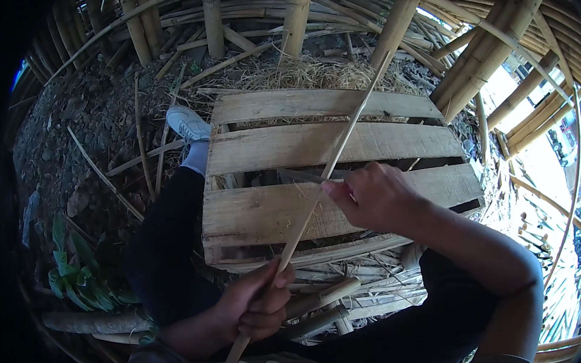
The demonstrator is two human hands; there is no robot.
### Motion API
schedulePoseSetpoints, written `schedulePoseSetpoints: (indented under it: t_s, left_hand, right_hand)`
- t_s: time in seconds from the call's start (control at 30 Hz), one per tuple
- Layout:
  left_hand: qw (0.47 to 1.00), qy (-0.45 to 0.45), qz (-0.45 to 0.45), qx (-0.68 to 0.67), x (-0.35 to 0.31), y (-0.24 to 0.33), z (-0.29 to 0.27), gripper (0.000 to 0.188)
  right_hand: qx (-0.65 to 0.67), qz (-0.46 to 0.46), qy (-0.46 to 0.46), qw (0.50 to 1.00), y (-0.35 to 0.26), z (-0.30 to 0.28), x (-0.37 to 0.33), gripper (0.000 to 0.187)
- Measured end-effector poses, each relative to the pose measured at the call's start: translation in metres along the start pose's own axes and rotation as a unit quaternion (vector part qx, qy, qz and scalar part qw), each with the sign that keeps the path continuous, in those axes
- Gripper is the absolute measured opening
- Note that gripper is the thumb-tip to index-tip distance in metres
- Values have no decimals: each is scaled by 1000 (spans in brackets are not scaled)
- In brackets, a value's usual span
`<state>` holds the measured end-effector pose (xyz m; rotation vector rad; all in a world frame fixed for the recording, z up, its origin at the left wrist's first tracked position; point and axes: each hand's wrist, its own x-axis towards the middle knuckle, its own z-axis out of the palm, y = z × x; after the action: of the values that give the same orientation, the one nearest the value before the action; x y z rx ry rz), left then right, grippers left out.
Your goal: The person is using a knife to shave and smooth a thin bamboo strip while sitting on a wooden crate.
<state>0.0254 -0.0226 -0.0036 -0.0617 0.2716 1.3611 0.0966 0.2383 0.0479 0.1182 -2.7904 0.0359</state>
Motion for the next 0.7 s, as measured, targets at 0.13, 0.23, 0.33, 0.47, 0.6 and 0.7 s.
schedulePoseSetpoints:
  t_s: [0.13,0.23,0.33,0.47,0.6,0.7]
  left_hand:
    - [997,-52,-10,-48,-2,-1,-13,38]
    - [996,-73,-11,-57,-4,-1,-12,39]
    - [993,-92,-8,-77,-2,-6,-12,38]
    - [972,-153,-25,-175,-1,-4,-16,35]
    - [969,-151,-12,-196,3,10,-21,32]
    - [964,-171,-1,-204,3,12,-21,30]
  right_hand:
    - [161,-97,-45,981,-48,-2,-2,37]
    - [22,-33,-27,999,-7,4,12,34]
    - [29,27,-112,993,-2,-2,13,45]
    - [79,-179,112,974,-45,8,2,45]
    - [109,-105,-30,988,-28,-1,15,39]
    - [153,27,-195,968,-29,-8,28,47]
